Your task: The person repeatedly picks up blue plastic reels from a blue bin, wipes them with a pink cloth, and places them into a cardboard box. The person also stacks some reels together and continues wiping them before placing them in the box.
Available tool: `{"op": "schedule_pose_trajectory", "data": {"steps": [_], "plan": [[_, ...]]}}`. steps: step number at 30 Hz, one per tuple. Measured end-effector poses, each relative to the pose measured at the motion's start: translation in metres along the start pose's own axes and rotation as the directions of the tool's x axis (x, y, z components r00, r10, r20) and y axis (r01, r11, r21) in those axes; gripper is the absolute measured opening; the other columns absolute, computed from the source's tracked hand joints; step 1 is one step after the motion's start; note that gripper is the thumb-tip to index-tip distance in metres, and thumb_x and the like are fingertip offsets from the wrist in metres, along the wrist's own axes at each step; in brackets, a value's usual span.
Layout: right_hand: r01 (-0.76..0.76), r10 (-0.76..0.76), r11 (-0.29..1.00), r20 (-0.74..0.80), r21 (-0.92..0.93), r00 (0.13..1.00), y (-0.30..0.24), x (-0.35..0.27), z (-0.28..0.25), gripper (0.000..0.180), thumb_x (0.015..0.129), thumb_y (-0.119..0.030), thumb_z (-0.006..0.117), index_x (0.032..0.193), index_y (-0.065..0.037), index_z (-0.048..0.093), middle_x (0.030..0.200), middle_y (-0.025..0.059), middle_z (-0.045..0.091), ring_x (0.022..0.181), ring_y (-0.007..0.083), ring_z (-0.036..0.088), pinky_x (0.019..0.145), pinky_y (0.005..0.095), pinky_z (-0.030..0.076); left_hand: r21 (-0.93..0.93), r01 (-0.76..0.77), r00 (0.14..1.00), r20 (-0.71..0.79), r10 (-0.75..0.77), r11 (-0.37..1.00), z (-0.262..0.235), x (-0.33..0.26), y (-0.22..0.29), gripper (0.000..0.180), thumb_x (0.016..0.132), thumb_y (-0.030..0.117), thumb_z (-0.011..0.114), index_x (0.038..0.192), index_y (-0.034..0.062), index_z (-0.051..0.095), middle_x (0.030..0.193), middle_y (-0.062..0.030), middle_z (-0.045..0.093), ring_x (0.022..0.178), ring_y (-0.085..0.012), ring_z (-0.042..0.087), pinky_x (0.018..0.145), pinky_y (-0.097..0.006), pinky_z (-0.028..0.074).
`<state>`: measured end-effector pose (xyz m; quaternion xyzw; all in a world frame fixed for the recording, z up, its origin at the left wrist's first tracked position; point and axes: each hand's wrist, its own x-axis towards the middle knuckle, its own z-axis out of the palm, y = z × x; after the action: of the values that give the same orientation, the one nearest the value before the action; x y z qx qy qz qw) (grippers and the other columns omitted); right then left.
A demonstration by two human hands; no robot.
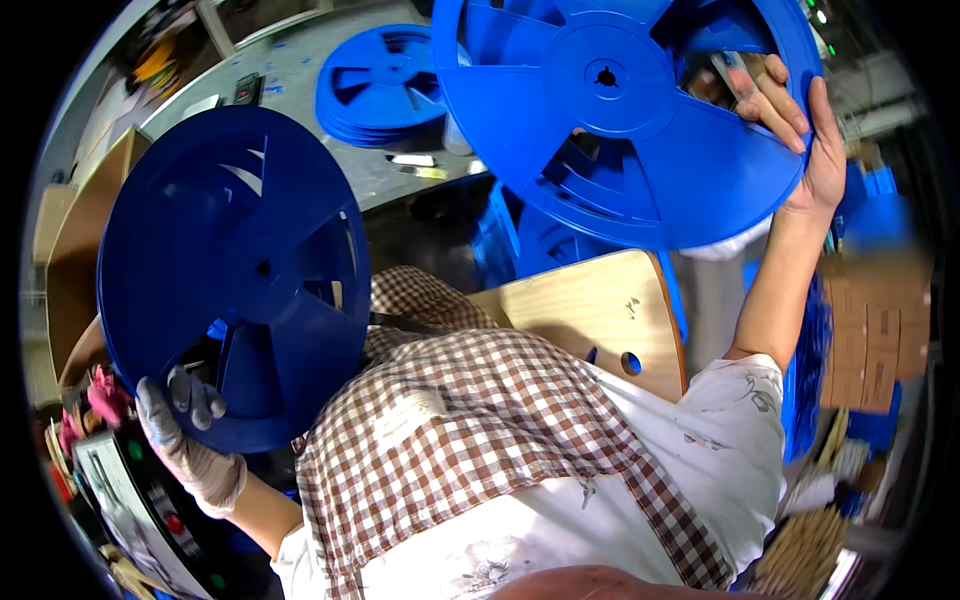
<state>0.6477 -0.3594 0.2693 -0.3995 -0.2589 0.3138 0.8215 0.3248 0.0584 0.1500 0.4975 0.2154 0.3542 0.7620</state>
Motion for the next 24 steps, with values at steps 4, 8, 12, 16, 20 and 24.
{"op": "schedule_pose_trajectory", "data": {"steps": [4, 8, 12, 16, 20, 24], "plan": [[-0.064, 0.067, 0.997, -0.071, 0.039, 0.995, 0.005, 0.034, 0.03, 0.025, 0.101, -0.022, 0.039, 0.109, 0.002, 0.041, 0.066, -0.0026, 0.034, 0.052, 0.0066, 0.04, 0.088, 0.0288, 0.04, -0.088, 0.021, 1.0, 0.016, -0.019, 0.996, 0.002, -0.002, -0.003, 0.018, 0.096, 0.024, 0.053, 0.09, 0.0079, 0.047, 0.072, 0.0008, 0.041, 0.056, -0.0063, 0.04, 0.052, -0.022, 0.041], [-0.089, 0.081, 0.996, 0.313, 0.01, 0.946, 0.03, 0.058, 0.048, 0.034, 0.1, -0.025, 0.04, 0.117, 0.004, 0.038, 0.07, -0.0018, 0.047, 0.066, 0.0085, 0.055, 0.101, 0.0342, 0.036, -0.039, 0.054, 0.997, -0.048, -0.055, 0.998, 0.013, -0.012, -0.008, 0.018, 0.096, 0.026, 0.054, 0.087, 0.0108, 0.047, 0.073, 0.0005, 0.043, 0.058, -0.0068, 0.04, 0.054, -0.025, 0.042], [-0.004, -0.136, 0.976, 0.622, 0.217, 0.771, 0.103, 0.072, 0.061, 0.033, 0.098, -0.028, 0.042, 0.113, 0.001, 0.039, 0.073, -0.0017, 0.049, 0.074, 0.0071, 0.058, 0.101, 0.0368, 0.036, -0.166, 0.044, 0.997, -0.059, -0.054, 0.985, -0.013, -0.023, -0.021, 0.019, 0.094, 0.027, 0.058, 0.085, 0.0128, 0.05, 0.074, -0.0009, 0.047, 0.058, -0.0085, 0.048, 0.056, -0.027, 0.046], [-0.142, 0.102, 0.986, 0.364, 0.084, 0.926, 0.088, 0.069, 0.087, 0.032, 0.095, -0.019, 0.044, 0.116, 0.005, 0.038, 0.073, -0.0026, 0.041, 0.052, 0.0041, 0.045, 0.086, 0.0301, 0.041, -0.228, 0.019, 0.999, -0.038, -0.029, 0.973, -0.014, -0.045, -0.031, 0.02, 0.09, 0.028, 0.064, 0.086, 0.0139, 0.051, 0.074, -0.0007, 0.047, 0.059, -0.0093, 0.05, 0.058, -0.029, 0.05], [-0.177, 0.078, 0.949, 0.348, 0.263, 0.934, 0.106, 0.073, 0.067, 0.043, 0.092, -0.016, 0.047, 0.124, 0.008, 0.032, 0.069, -0.0025, 0.04, 0.045, 0.0045, 0.044, 0.083, 0.0308, 0.044, -0.238, -0.037, 0.999, -0.046, 0.027, 0.971, -0.02, -0.066, -0.035, 0.017, 0.09, 0.026, 0.064, 0.087, 0.0145, 0.051, 0.074, -0.0004, 0.046, 0.059, -0.0092, 0.05, 0.058, -0.029, 0.05], [-0.216, 0.065, 0.897, 0.367, 0.385, 0.928, 0.127, 0.078, 0.059, 0.047, 0.089, -0.015, 0.051, 0.125, 0.007, 0.03, 0.066, -0.0019, 0.04, 0.044, 0.0062, 0.046, 0.083, 0.0334, 0.045, -0.161, -0.036, 0.985, -0.17, 0.008, 0.986, -0.018, -0.074, -0.033, 0.017, 0.089, 0.024, 0.065, 0.088, 0.0133, 0.051, 0.074, -0.0009, 0.046, 0.059, -0.0104, 0.05, 0.058, -0.03, 0.05]]}}
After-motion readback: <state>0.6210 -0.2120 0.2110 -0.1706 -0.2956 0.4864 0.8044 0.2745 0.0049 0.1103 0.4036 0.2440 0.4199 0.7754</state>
